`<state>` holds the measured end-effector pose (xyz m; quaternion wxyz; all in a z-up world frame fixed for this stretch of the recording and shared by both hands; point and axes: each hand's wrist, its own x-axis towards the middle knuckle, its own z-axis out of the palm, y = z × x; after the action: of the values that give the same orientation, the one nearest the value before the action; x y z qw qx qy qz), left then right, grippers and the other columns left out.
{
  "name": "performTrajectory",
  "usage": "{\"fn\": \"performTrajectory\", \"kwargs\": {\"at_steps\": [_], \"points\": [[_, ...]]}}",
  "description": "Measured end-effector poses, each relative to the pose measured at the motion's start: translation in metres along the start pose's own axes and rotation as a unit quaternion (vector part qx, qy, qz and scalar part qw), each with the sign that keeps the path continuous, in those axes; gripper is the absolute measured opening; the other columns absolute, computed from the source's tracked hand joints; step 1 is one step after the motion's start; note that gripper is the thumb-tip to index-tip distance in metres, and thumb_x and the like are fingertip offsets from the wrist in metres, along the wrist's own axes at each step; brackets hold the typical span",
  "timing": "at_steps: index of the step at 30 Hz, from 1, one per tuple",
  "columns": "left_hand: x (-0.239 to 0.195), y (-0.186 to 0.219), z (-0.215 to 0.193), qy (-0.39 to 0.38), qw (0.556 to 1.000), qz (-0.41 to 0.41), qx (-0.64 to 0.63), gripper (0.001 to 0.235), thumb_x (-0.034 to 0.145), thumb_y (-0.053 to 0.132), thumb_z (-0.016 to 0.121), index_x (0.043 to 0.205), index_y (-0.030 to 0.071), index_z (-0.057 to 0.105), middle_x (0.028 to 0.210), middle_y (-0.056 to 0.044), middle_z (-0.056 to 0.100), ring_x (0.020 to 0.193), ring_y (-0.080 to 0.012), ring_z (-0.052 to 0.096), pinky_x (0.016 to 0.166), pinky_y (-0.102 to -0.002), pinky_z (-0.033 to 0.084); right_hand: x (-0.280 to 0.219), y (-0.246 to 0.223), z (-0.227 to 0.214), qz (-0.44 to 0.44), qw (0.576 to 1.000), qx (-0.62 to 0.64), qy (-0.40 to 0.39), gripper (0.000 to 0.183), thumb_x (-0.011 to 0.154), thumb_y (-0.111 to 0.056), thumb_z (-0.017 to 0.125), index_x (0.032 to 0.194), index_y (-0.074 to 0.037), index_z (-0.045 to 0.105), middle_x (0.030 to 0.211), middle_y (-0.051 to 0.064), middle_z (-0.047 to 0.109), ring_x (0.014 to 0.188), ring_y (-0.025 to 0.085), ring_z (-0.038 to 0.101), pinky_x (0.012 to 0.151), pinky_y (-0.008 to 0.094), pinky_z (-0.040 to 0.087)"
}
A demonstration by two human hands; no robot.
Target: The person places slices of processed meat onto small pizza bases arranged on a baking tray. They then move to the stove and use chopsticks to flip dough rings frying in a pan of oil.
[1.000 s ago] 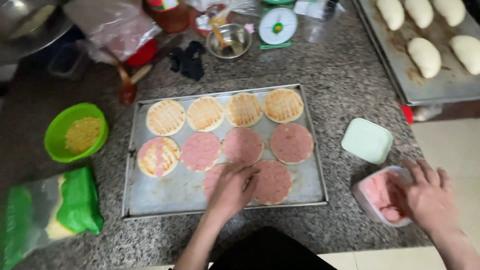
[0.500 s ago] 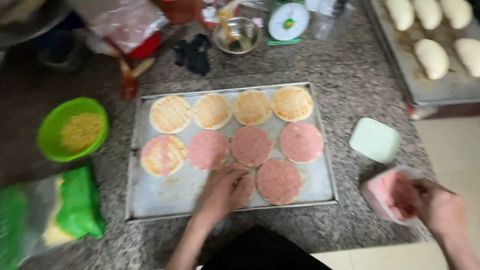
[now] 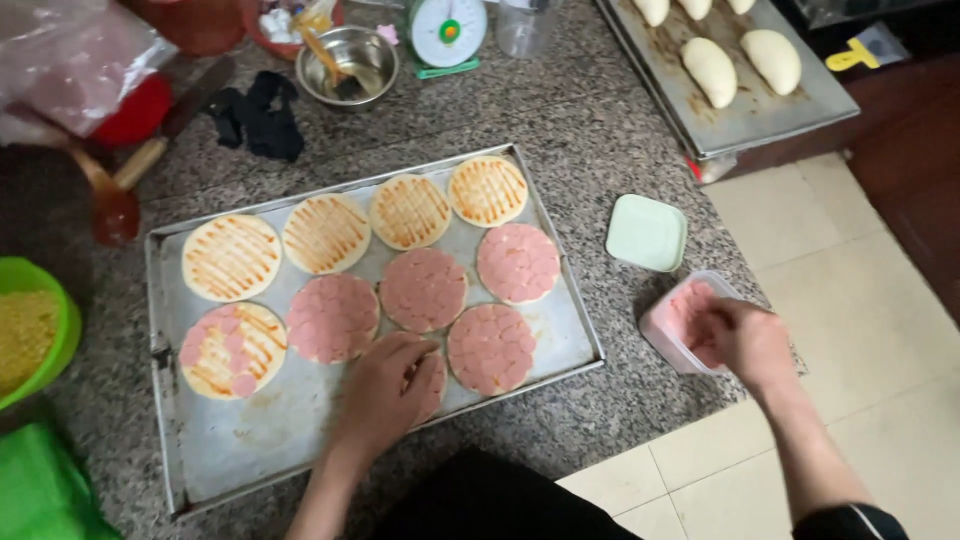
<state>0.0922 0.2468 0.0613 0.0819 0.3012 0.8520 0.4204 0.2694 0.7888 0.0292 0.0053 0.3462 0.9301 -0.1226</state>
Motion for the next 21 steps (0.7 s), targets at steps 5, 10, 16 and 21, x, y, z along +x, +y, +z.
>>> {"fn": "performTrajectory", "kwargs": {"at_steps": [5, 10, 16, 21], "points": [[0.001, 0.004, 0.002, 0.014, 0.999, 0.029, 0.001, 0.031, 0.108, 0.028, 0.066, 0.120, 0.007, 0.084, 0.111, -0.007, 0.082, 0.108, -0.0287, 0.073, 0.095, -0.045, 0.055, 0.013, -0.033, 0.008, -0.041, 0.974, -0.183, -0.125, 0.052, 0.116, -0.050, 0.041, 0.163, -0.039, 0.061, 0.173, 0.010, 0.053, 0.127, 0.043, 0.077, 0.105, 0.060, 0.067], [-0.003, 0.010, 0.003, 0.020, 1.000, 0.013, -0.001, 0.030, 0.107, 0.027, 0.067, 0.118, 0.006, 0.085, 0.116, -0.008, 0.083, 0.114, -0.0292, 0.073, 0.104, -0.045, 0.054, 0.020, -0.013, 0.019, -0.065, 0.968, -0.228, -0.085, 0.037, 0.125, -0.039, 0.042, 0.150, -0.026, 0.066, 0.109, 0.009, 0.071, 0.075, 0.028, 0.082, 0.066, 0.044, 0.074], [0.000, 0.023, 0.012, -0.026, 0.997, -0.077, -0.011, 0.035, 0.109, 0.033, 0.064, 0.127, 0.010, 0.084, 0.119, -0.006, 0.080, 0.114, -0.0254, 0.073, 0.092, -0.041, 0.057, 0.006, -0.014, 0.008, -0.140, 0.975, -0.175, 0.006, 0.040, 0.117, -0.046, 0.050, 0.148, -0.032, 0.071, 0.148, 0.007, 0.074, 0.091, 0.030, 0.084, 0.065, 0.048, 0.074], [0.012, 0.043, 0.018, -0.071, 0.986, -0.150, -0.016, 0.041, 0.108, 0.042, 0.064, 0.135, 0.019, 0.084, 0.119, -0.004, 0.084, 0.096, -0.0256, 0.079, 0.087, -0.040, 0.060, 0.004, -0.025, 0.003, -0.147, 0.971, -0.169, -0.081, 0.051, 0.115, -0.048, 0.048, 0.157, -0.027, 0.067, 0.164, 0.010, 0.062, 0.133, 0.037, 0.072, 0.092, 0.054, 0.077]]}}
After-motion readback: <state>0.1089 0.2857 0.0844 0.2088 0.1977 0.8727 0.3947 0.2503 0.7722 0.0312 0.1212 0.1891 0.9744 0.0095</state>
